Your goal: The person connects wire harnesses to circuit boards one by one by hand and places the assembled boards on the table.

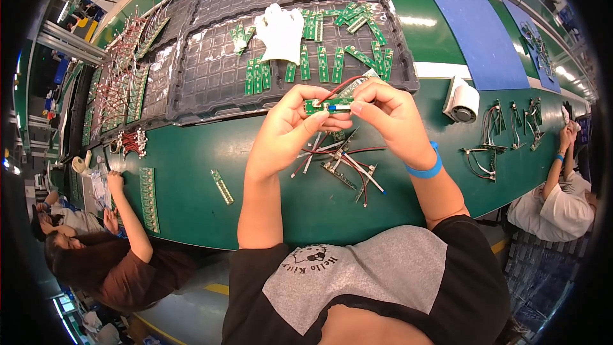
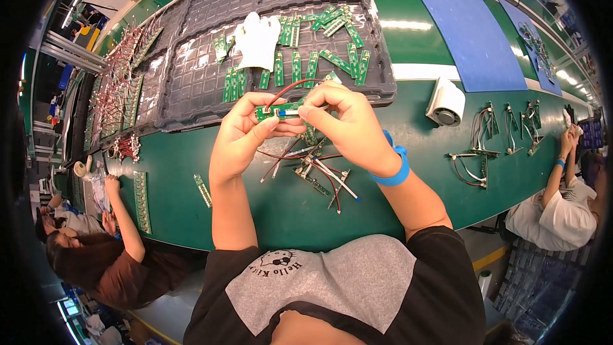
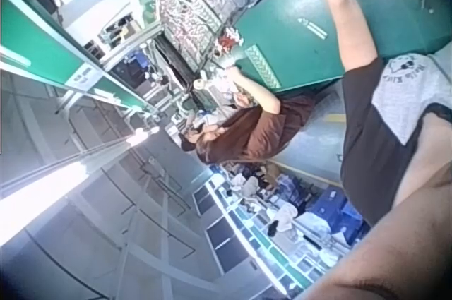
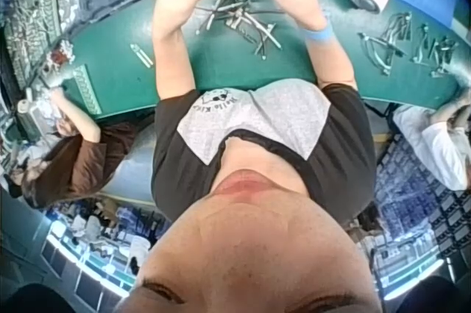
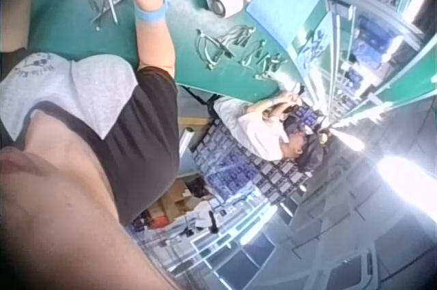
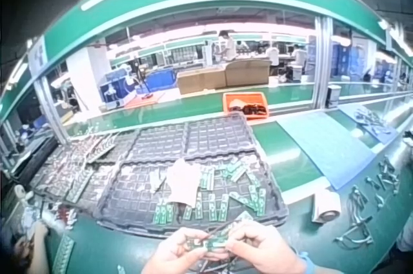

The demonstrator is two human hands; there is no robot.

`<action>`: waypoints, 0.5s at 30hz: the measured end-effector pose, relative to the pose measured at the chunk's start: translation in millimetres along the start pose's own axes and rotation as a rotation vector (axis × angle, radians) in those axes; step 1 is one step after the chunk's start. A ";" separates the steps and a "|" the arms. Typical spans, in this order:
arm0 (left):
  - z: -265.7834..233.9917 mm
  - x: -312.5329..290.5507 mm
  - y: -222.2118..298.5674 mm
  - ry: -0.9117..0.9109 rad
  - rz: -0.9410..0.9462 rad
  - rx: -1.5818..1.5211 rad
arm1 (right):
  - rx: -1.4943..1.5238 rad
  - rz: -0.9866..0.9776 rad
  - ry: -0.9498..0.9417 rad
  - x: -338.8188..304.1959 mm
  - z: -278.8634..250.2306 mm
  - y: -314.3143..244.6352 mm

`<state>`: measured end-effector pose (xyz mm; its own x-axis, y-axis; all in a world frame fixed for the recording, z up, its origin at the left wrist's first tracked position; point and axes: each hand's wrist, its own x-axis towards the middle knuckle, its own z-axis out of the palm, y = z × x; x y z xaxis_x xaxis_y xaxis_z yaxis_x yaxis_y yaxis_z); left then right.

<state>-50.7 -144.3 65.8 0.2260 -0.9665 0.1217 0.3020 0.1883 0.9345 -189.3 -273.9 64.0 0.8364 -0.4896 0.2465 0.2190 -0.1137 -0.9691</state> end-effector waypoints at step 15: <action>2.2 -0.6 1.0 0.006 -0.004 0.032 | -0.050 -0.012 0.013 -0.3 -0.1 2.6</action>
<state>-52.6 -143.9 67.4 0.2301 -0.9662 0.1163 0.2735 0.1789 0.9451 -189.0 -274.1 61.4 0.8272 -0.4992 0.2579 0.2028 -0.1627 -0.9656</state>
